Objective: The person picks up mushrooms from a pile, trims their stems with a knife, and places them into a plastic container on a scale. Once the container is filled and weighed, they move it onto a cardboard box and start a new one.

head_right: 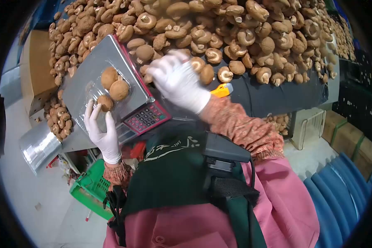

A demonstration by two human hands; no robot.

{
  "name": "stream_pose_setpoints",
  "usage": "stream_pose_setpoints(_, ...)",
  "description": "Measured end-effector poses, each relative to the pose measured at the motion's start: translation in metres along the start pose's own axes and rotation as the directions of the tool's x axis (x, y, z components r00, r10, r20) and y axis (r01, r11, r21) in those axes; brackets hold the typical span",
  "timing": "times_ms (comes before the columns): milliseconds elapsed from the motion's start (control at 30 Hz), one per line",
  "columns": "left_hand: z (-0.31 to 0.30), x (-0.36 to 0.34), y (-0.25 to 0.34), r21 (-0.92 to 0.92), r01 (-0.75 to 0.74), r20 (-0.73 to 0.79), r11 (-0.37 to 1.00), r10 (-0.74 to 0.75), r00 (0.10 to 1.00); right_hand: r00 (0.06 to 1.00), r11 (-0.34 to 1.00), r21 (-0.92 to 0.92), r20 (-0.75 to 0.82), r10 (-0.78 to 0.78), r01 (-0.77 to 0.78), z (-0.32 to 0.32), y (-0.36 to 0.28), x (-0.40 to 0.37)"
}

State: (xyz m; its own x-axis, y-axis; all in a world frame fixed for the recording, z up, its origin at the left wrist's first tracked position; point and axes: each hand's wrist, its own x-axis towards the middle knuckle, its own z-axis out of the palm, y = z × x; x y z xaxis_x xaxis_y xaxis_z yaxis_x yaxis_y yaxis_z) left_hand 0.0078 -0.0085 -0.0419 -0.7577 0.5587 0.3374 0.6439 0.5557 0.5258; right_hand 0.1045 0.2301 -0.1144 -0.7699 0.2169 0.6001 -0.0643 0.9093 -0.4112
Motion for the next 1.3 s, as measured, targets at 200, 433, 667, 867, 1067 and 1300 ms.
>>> stream_pose_setpoints(200, -0.011, 0.004, 0.022, -0.050, -0.010, -0.082, 0.999, 0.005, 0.997, 0.937, 0.969, -0.244, 0.345, 0.057, 0.031, 0.000, 0.037, -0.016)
stream_pose_setpoints(433, 0.009, -0.009, 0.055, -0.462, 0.061, 0.008, 0.885, -0.065, 0.998, 0.557, 0.077, 0.629, 0.618, 0.555, -0.774, -0.048, 0.009, 0.007)
stream_pose_setpoints(667, 0.032, 0.000, 0.074, -0.428, 0.036, 0.092, 0.903, 0.004, 0.996, 0.575, -0.386, 0.757, 0.652, 0.494, -0.527, -0.051, -0.009, 0.002)
stream_pose_setpoints(867, 0.040, -0.003, 0.075, -0.473, 0.079, 0.104, 0.878, -0.034, 0.994, 0.587, -0.421, 0.731, 0.682, 0.436, -0.537, -0.052, -0.018, 0.001)
stream_pose_setpoints(1067, 0.034, -0.007, 0.083, -0.429, 0.116, 0.214, 0.896, -0.024, 0.976, 0.562, 0.158, 0.564, 0.674, 0.479, -0.811, -0.107, -0.018, -0.019)
stream_pose_setpoints(1300, 0.052, -0.011, 0.076, -0.566, 0.359, 0.448, 0.742, -0.089, 0.890, 0.505, 0.408, 0.298, 0.504, 0.700, -0.863, -0.179, 0.003, -0.072)
